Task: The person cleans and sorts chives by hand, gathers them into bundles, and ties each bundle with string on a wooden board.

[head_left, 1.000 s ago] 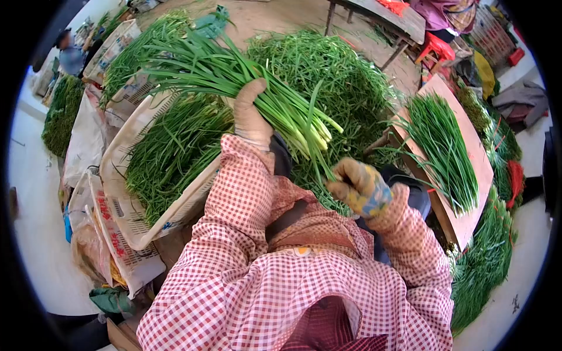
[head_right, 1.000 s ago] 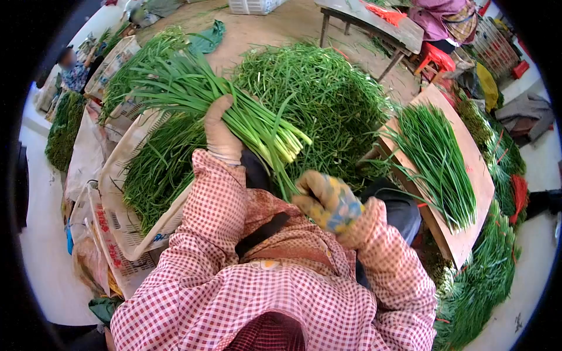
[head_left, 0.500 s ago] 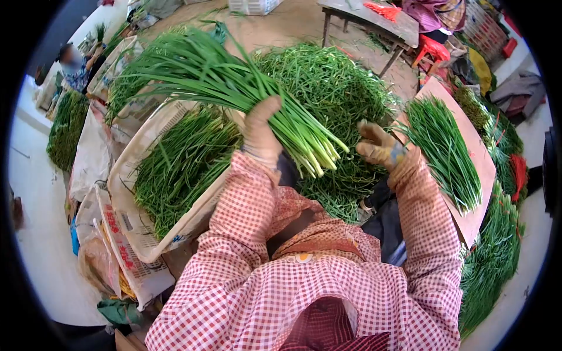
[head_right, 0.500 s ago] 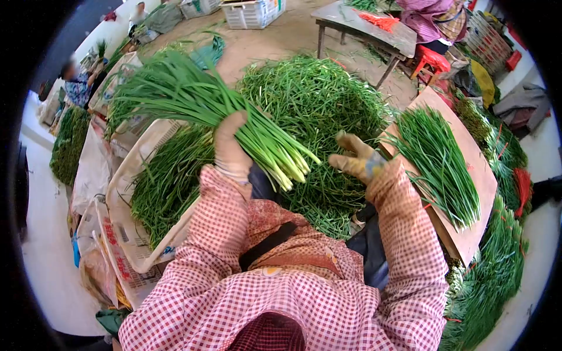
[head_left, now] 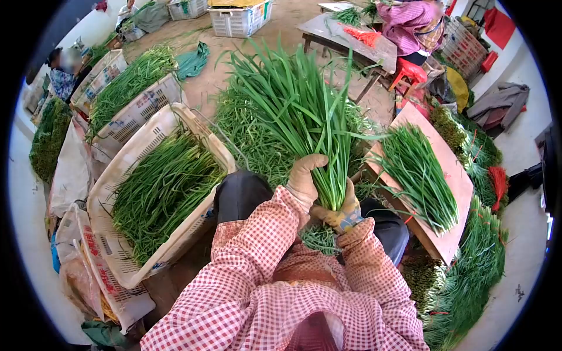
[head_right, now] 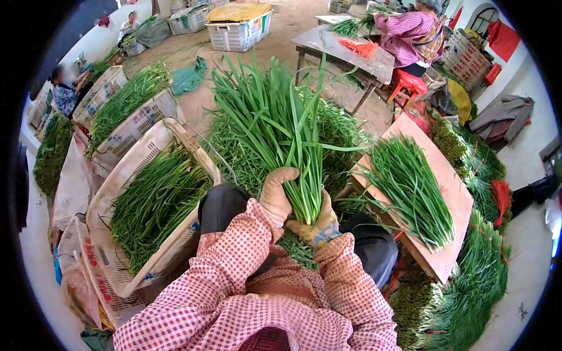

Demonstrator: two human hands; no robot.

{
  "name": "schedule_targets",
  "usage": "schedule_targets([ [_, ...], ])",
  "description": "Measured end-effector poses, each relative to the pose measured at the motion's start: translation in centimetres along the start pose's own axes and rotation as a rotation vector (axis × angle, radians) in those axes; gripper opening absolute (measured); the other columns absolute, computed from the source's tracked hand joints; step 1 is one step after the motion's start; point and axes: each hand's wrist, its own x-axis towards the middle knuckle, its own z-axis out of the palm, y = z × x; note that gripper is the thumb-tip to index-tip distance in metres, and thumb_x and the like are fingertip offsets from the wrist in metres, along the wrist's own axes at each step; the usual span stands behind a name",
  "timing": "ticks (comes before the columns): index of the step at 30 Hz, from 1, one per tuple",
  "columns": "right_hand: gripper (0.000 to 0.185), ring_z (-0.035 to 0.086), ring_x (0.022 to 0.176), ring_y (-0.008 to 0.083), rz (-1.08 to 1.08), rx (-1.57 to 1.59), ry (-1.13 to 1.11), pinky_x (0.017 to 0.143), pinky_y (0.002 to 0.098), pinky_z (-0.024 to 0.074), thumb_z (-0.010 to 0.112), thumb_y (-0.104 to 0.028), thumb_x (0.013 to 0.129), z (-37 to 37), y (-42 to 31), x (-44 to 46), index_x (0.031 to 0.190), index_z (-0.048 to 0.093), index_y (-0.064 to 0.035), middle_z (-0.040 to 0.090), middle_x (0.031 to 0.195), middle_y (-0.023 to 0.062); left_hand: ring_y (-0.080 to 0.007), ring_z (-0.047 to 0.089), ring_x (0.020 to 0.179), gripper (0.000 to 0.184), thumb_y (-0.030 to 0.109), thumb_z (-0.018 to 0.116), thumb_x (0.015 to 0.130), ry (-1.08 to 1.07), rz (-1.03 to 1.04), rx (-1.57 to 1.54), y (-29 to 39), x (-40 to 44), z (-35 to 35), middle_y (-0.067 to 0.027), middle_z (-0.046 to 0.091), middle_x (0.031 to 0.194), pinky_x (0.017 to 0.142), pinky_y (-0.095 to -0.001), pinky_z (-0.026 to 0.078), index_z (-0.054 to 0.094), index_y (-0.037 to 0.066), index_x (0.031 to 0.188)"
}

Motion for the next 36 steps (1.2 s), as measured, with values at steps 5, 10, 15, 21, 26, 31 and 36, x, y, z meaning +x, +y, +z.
schedule_targets([
  [5, 0.091, 0.059, 0.111, 0.0245, -0.148, 0.106, 0.030, 0.095, 0.0327, 0.0463, 0.080, -0.017, 0.070, -1.3, 1.7, 2.0, 0.141, 0.025, -0.0009, 0.058, 0.123, 0.0137, -0.0247, 0.067, 0.077, 0.034, 0.013, 0.065, 0.071, -0.041, -0.021, -0.151, -1.0, 1.9, 1.0, -0.0119, 0.069, 0.090, 0.075, -0.0376, 0.057, 0.064, -0.003, 0.101],
  [10, 0.077, 0.065, 0.099, 0.0332, -0.142, -0.583, 0.149, 0.082, 0.0390, 0.0547, 0.066, -0.012, 0.077, -5.5, -3.3, 5.5, 0.143, 0.026, -0.0037, 0.064, 0.111, 0.0194, -0.0232, 0.061, 0.100, 0.043, 0.029, 0.072, 0.079, -0.082, 0.056, -0.065, -0.1, 2.5, 2.2, -0.0085, 0.064, 0.109, 0.091, -0.0425, 0.049, 0.060, 0.006, 0.113],
  [15, 0.070, 0.060, 0.106, 0.0406, 0.068, -1.218, -0.293, 0.090, 0.0449, 0.0493, 0.045, -0.015, 0.096, -6.7, -5.6, 12.2, 0.153, 0.005, -0.0203, 0.053, 0.125, 0.0276, -0.0253, 0.052, 0.115, 0.052, 0.031, 0.073, 0.080, 0.068, -0.519, -0.054, -5.8, -2.1, 0.5, -0.0023, 0.058, 0.120, 0.096, -0.0445, 0.043, 0.053, 0.016, 0.126],
  [21, 0.078, 0.056, 0.111, 0.0434, 0.034, -1.294, -0.397, 0.091, 0.0448, 0.0475, 0.058, -0.010, 0.084, -7.2, -2.5, 8.2, 0.150, 0.019, -0.0242, 0.046, 0.133, 0.0287, -0.0253, 0.053, 0.113, 0.051, 0.033, 0.068, 0.085, 0.187, -0.460, -0.371, -5.2, -1.1, 2.3, -0.0060, 0.056, 0.127, 0.100, -0.0453, 0.040, 0.050, 0.013, 0.128],
  [26, 0.081, 0.061, 0.096, 0.0438, 0.002, -1.286, -0.251, 0.081, 0.0469, 0.0506, 0.060, -0.008, 0.076, -5.8, -1.9, -0.7, 0.147, 0.027, -0.0278, 0.053, 0.118, 0.0244, -0.0271, 0.058, 0.098, 0.031, 0.022, 0.068, 0.084, 0.399, -0.272, -0.648, -7.8, -1.1, -0.9, -0.0090, 0.062, 0.104, 0.096, -0.0453, 0.046, 0.057, 0.007, 0.109],
  [31, 0.097, 0.062, 0.095, 0.0422, -0.143, -0.998, -0.210, 0.082, 0.0468, 0.0517, 0.074, -0.015, 0.072, -5.7, -2.3, -3.1, 0.150, 0.017, -0.0145, 0.052, 0.121, 0.0255, -0.0290, 0.061, 0.093, 0.028, 0.015, 0.066, 0.082, 0.363, -0.211, -0.445, -7.8, -1.7, -1.2, -0.0115, 0.064, 0.100, 0.091, -0.0446, 0.050, 0.058, 0.004, 0.106],
  [36, 0.113, 0.060, 0.109, 0.0342, -0.035, -0.203, -0.105, 0.092, 0.0384, 0.0485, 0.086, -0.024, 0.065, -7.5, -2.2, -2.0, 0.148, 0.013, 0.0010, 0.058, 0.119, 0.0234, -0.0296, 0.065, 0.089, 0.030, 0.016, 0.064, 0.081, 0.153, -0.197, -0.298, -5.7, -1.6, 0.2, -0.0142, 0.066, 0.095, 0.088, -0.0450, 0.052, 0.060, 0.000, 0.105],
])
